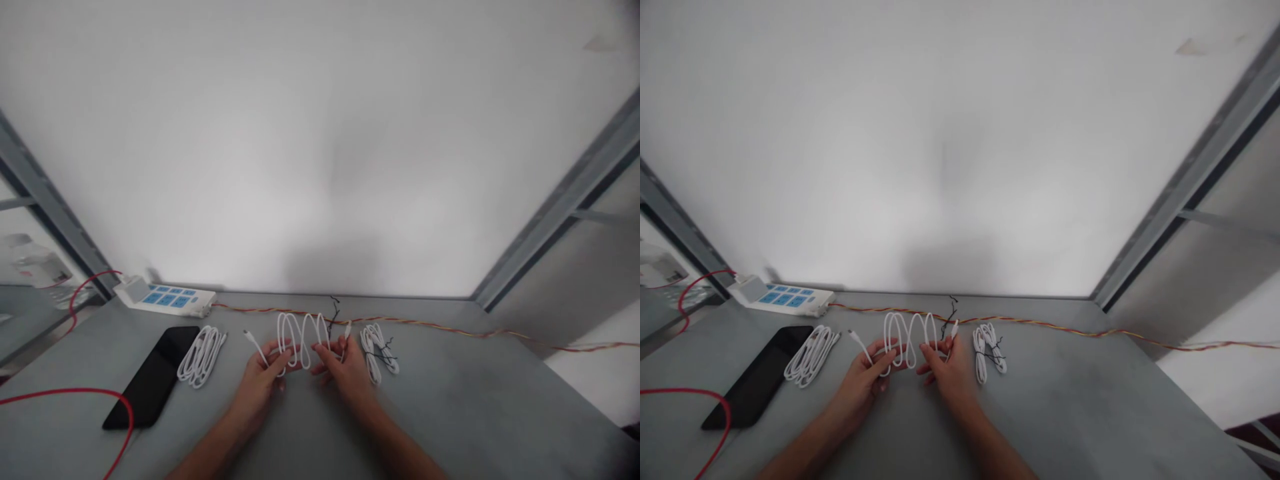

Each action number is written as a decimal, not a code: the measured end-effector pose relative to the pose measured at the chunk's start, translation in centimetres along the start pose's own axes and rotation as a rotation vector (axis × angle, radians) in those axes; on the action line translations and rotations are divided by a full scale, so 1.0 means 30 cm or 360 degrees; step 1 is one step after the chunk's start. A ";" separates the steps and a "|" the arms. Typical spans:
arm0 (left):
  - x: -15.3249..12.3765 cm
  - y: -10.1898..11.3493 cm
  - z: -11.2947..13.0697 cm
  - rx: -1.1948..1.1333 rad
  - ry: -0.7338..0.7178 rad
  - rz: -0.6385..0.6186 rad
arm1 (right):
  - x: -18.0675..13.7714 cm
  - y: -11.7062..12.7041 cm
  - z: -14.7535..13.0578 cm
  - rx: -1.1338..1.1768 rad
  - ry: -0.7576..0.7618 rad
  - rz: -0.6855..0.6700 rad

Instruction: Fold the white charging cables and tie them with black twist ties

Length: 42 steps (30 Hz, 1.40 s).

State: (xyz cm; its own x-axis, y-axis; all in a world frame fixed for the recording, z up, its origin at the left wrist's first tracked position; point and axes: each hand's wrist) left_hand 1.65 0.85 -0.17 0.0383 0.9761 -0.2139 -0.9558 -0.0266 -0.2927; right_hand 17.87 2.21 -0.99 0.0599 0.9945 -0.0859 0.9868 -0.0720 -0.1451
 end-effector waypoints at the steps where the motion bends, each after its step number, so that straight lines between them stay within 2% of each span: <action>1: 0.002 0.001 -0.001 -0.0005 -0.0006 -0.0003 | -0.001 -0.003 0.002 -0.0009 0.0008 -0.0013; 11: -0.008 -0.003 0.007 0.0045 0.0011 -0.0169 | 0.007 -0.018 0.022 0.0100 0.0005 -0.0098; 15: -0.011 -0.008 0.005 0.0126 0.0004 -0.0143 | -0.008 -0.023 0.015 0.0166 -0.0027 -0.0187; 20: -0.005 -0.011 -0.005 0.0119 0.0030 -0.0023 | -0.007 -0.024 0.014 0.0196 -0.0003 -0.0083; 31: -0.004 -0.017 0.004 0.0069 0.0036 -0.0020 | -0.008 -0.018 0.031 0.0228 0.0007 -0.0054; 38: -0.005 -0.026 0.002 -0.0016 0.0025 -0.0005 | -0.001 -0.002 0.029 0.0208 0.0089 0.0159; 42: -0.003 -0.023 -0.008 -0.0038 0.0001 0.0014 | 0.003 0.000 0.022 0.0233 0.0122 0.0164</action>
State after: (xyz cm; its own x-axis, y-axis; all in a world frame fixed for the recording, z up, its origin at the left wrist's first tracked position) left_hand 2.37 0.73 -0.18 0.0298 0.9757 -0.2170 -0.9489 -0.0406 -0.3131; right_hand 17.78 2.26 -1.64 0.1761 0.9838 -0.0330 0.9427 -0.1782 -0.2820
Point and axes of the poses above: each hand's wrist, its own x-axis towards the middle knuckle, its own y-axis out of the back of the hand, z = x × y, and after that the axes turned 1 degree about -x, right-handed
